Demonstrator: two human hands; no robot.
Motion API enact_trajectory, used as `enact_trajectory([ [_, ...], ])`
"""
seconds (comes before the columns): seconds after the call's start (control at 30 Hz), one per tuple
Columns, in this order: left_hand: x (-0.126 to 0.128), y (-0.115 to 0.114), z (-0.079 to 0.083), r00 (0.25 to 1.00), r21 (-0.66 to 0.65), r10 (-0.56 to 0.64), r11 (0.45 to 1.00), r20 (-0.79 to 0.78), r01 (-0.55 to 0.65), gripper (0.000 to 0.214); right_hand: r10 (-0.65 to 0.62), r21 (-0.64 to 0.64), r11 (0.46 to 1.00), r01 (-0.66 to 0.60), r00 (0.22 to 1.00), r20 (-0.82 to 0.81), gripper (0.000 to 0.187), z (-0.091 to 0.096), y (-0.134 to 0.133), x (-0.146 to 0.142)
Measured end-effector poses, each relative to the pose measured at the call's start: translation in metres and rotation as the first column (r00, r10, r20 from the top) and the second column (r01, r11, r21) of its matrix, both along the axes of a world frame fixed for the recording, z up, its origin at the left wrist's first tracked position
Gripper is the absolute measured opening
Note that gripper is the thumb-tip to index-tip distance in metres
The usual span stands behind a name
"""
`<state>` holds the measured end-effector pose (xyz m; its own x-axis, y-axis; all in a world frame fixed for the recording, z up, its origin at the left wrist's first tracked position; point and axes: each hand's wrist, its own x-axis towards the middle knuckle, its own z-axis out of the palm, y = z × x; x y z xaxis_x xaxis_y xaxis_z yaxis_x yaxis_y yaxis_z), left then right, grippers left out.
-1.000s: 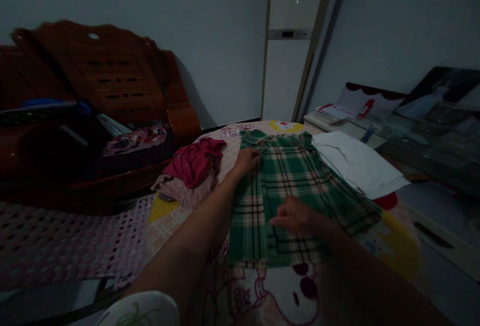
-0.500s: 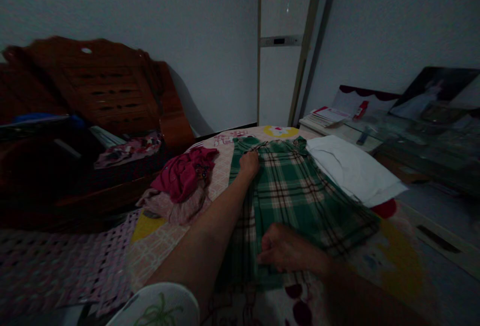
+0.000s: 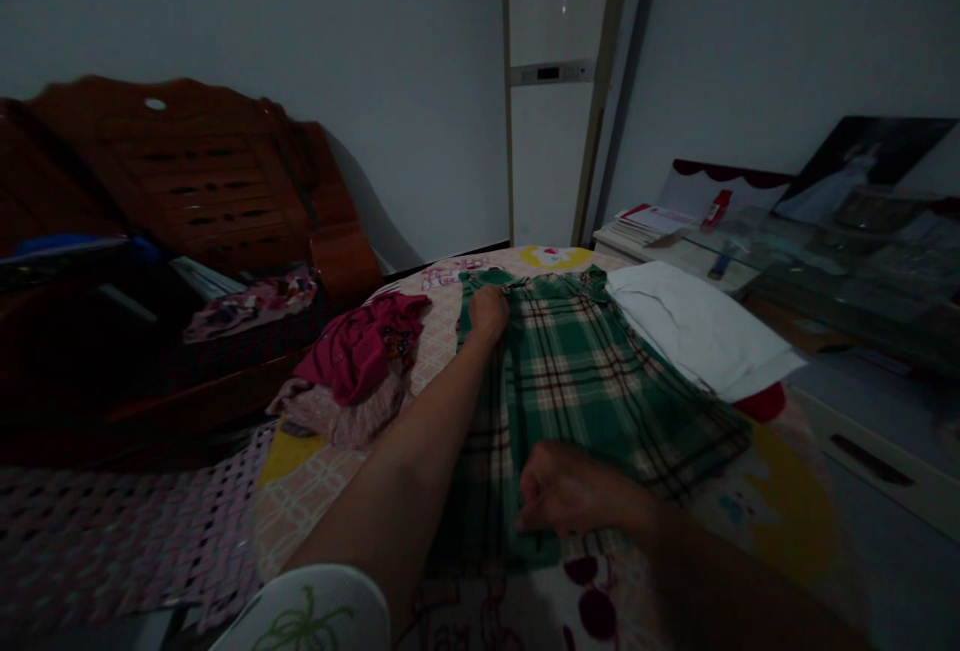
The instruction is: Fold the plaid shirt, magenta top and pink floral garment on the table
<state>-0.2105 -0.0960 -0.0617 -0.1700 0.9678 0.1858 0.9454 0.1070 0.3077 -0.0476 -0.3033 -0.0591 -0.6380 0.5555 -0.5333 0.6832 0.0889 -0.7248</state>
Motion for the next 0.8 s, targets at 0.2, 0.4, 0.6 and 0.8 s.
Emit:
enact_trajectory([
  [0.2, 0.018, 0.006, -0.004, 1.000, 0.021, 0.000, 1.000, 0.014, -0.001, 0.035, 0.061, 0.023, 0.998, -0.062, 0.996, 0.070, 0.029, 0.018, 0.002, 0.005],
  [0.4, 0.016, 0.009, -0.021, 0.999, -0.019, -0.045, 0.999, 0.013, 0.045, 0.032, 0.073, 0.012, 0.997, -0.078, 0.965, 0.251, 0.033, 0.017, 0.008, 0.008],
  [0.6, -0.023, 0.004, -0.027, 0.976, 0.092, -0.215, 0.972, -0.040, 0.217, 0.039, 0.106, 0.327, 0.936, -0.133, 0.989, 0.099, 0.030, 0.008, 0.017, 0.017],
  [0.8, -0.046, -0.003, -0.050, 0.912, -0.006, -0.353, 0.933, -0.208, 0.360, 0.044, 0.108, 0.367, 0.922, -0.127, 0.992, 0.072, 0.019, 0.002, 0.015, 0.009],
])
